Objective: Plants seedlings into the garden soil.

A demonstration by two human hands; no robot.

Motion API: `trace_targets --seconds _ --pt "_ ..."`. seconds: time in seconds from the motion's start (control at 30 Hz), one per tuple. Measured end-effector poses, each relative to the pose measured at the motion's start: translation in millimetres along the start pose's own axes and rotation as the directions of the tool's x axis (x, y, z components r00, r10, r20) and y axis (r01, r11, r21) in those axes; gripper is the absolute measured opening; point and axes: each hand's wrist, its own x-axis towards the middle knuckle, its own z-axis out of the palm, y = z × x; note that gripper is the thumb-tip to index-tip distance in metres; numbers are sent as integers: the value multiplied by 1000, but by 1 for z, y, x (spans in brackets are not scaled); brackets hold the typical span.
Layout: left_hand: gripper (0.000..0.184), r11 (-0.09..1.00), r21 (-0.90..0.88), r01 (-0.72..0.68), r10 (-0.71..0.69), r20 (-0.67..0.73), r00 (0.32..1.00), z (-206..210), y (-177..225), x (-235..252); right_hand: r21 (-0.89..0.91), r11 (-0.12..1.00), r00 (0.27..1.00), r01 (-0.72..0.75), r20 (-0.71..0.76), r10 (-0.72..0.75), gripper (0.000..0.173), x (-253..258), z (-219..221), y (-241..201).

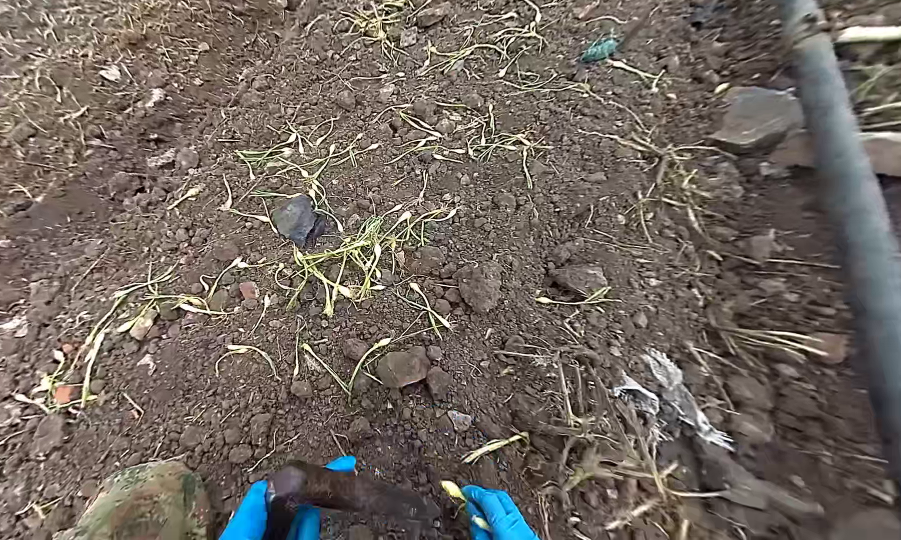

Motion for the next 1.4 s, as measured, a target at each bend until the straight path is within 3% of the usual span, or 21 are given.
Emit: trace_targets --seconds 0.1,0.2,0.3,0.33,0.4,0.43,0.5,0.53,0.67,0.73,0.8,0.87,0.93,1.03,1.1,1.17,1.27,1.33,1.4 --pt "94 994 9 -106 100 266 959 17 60 4 -60 986 979 -157 120 163 27 -46 4 37" --pt "73 962 245 -119 27 352 936 69 82 23 -108 975 970 -193 128 207 27 -54 -5 33" --pt "78 817 577 4 -186 257 948 95 12 57 -171 985 997 -38 -70 27 23 -43 -15 10" --pt "83 766 638 76 -257 195 947 89 -23 63 -212 977 999 -22 -53 11 23 -35 -17 2" --pt "95 794 590 147 -265 117 957 72 -69 57 -342 937 968 -69 206 146 28 -15 -20 -17" --pt "96 832 533 154 -241 98 966 67 -72 50 -407 910 907 -76 352 233 34 -2 -17 -24" --pt "84 890 446 93 -148 91 985 63 -53 30 -469 882 825 -50 478 301 40 13 2 -26" --pt "81 904 427 26 -82 114 990 61 -34 20 -475 879 818 -38 491 300 39 17 11 -27" --pt "63 924 368 -107 90 63 994 70 28 -21 -460 886 846 -54 451 286 38 3 20 -21" --pt "55 930 324 -171 142 112 984 64 31 -19 -431 899 889 -73 381 254 35 -1 14 -9" --pt "63 925 328 -193 142 175 974 64 17 -5 -392 915 931 -97 289 222 31 -9 7 0" --pt "83 907 409 -103 41 157 987 66 -19 17 -356 931 969 -84 191 160 25 -18 -1 3" --pt "97 864 496 86 -169 124 978 62 -58 37 -359 932 986 -50 128 103 23 -19 -8 0" --pt "96 880 443 172 -229 78 970 64 -62 39 -443 895 942 -43 282 184 27 -7 -7 -20" --pt "87 918 394 47 -101 118 988 65 -31 23 -536 843 829 -52 447 336 34 6 7 -30" --pt "84 900 415 -133 59 186 981 58 9 -1 -563 825 806 -43 469 362 38 7 26 -30" --pt "84 850 489 -194 141 143 980 42 34 -22 -446 891 886 -81 378 270 36 -6 29 -23" --pt "75 898 430 -97 100 16 995 23 15 -17 -267 962 973 -61 199 117 33 -12 25 -16" --pt "67 947 321 24 2 -82 997 5 -3 -10 -115 993 997 26 71 -18 26 -15 25 -19"
